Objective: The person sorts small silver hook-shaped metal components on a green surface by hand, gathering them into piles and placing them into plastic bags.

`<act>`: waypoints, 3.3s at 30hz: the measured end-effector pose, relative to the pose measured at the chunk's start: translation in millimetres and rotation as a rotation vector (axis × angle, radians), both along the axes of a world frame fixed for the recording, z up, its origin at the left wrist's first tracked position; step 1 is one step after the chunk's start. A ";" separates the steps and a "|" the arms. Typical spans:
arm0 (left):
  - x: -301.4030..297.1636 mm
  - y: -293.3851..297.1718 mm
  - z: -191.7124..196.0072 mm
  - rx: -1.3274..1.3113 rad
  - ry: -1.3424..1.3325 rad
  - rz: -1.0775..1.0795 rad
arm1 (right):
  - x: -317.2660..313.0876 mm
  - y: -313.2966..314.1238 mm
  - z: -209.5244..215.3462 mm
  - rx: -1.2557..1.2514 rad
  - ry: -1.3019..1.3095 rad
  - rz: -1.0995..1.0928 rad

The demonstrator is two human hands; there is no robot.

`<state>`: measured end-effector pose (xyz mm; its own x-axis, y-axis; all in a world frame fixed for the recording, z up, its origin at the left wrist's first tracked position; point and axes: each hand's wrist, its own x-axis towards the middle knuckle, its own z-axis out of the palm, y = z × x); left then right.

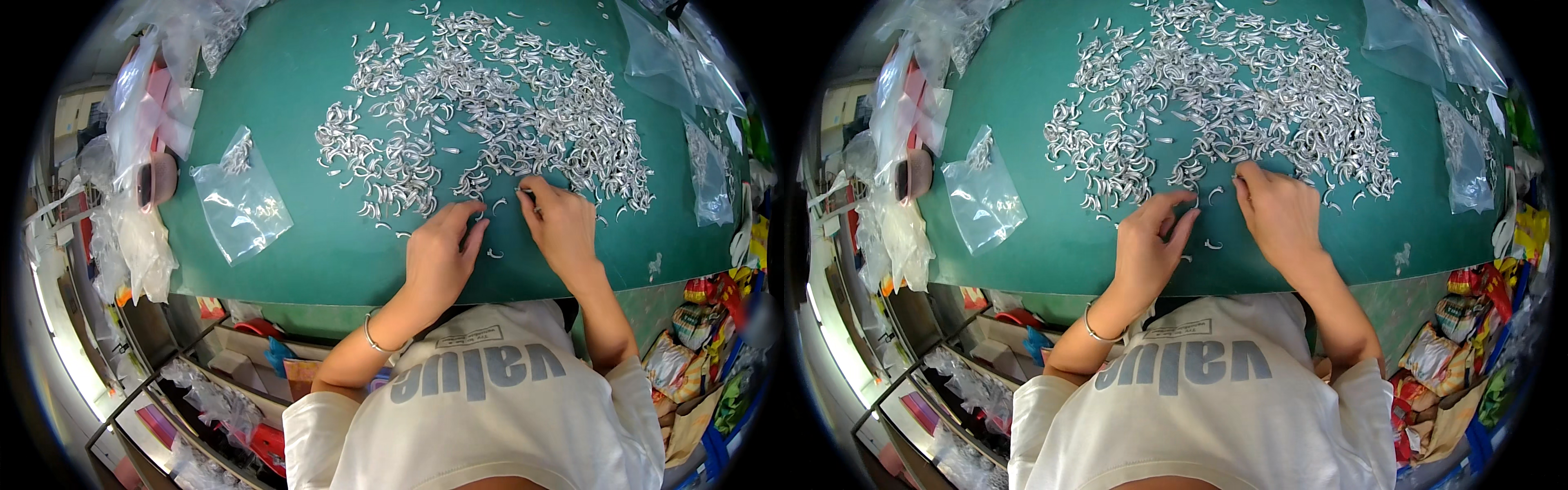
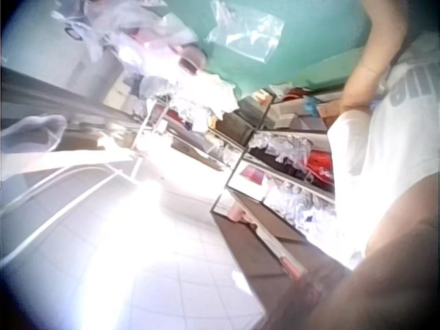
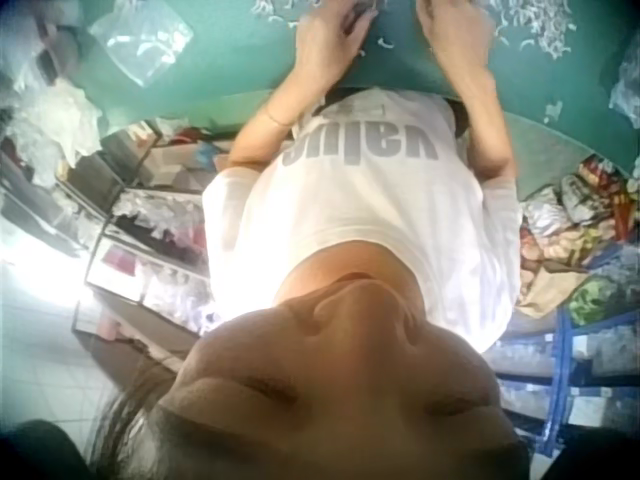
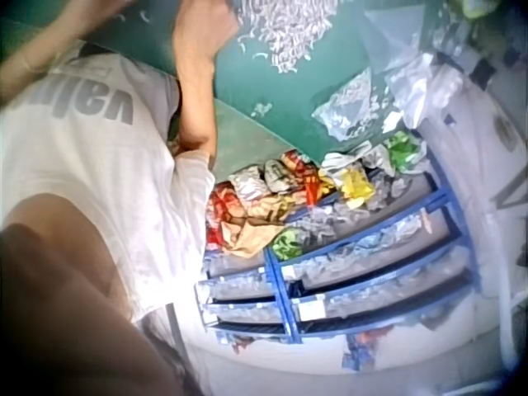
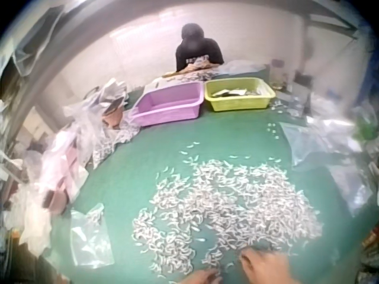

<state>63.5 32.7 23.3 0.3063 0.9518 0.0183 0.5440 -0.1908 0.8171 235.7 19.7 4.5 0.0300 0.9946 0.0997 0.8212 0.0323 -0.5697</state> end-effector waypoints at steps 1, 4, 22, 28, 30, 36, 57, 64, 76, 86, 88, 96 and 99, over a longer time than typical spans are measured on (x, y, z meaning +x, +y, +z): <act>2.4 1.7 -4.1 0.070 0.031 -0.019 | 3.3 -2.4 0.4 -0.049 0.095 -0.018; 13.7 3.0 -11.7 0.182 0.168 -0.065 | 18.5 -6.9 11.2 -0.252 0.751 -0.082; -2.6 -5.5 -16.8 0.185 0.210 0.010 | -8.8 -4.6 -3.0 -0.044 0.315 0.072; -12.0 -7.5 -8.9 0.111 0.160 0.004 | 14.1 0.9 28.5 -0.532 1.904 -0.102; -14.4 -6.9 -8.3 0.103 0.165 0.033 | 16.0 3.1 24.8 -0.620 1.916 -0.187; -14.2 -3.6 -18.2 0.169 0.222 0.076 | -23.7 0.8 5.1 -0.111 0.436 0.051; -39.5 11.2 -1.8 -1.077 -1.127 0.155 | -28.6 8.6 0.2 -0.006 -0.010 0.157; -46.0 8.6 -13.3 -0.984 -1.181 0.130 | 3.0 2.8 20.2 -0.107 -0.056 -0.035; -28.0 -6.3 -10.1 -0.548 -0.787 0.084 | -29.1 -0.6 20.9 -0.643 1.231 -0.050; -27.2 8.4 -6.9 -0.043 -0.069 0.116 | -10.2 10.5 11.5 -0.525 1.718 -0.203; -21.8 14.8 -12.2 0.095 0.009 0.127 | -2.9 17.7 5.5 -0.501 1.549 -0.101; -14.5 25.0 -19.4 0.167 0.189 0.067 | -24.7 27.2 -9.9 0.036 0.283 0.107; -18.6 24.9 -18.9 0.107 0.107 0.118 | -5.1 27.2 7.9 -0.371 1.010 0.003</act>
<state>44.9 57.6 4.4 0.1987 0.9755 0.0947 0.6505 -0.2035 0.7318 230.6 47.0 12.5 -0.0735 0.9577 -0.2781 -0.0345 -0.2811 -0.9591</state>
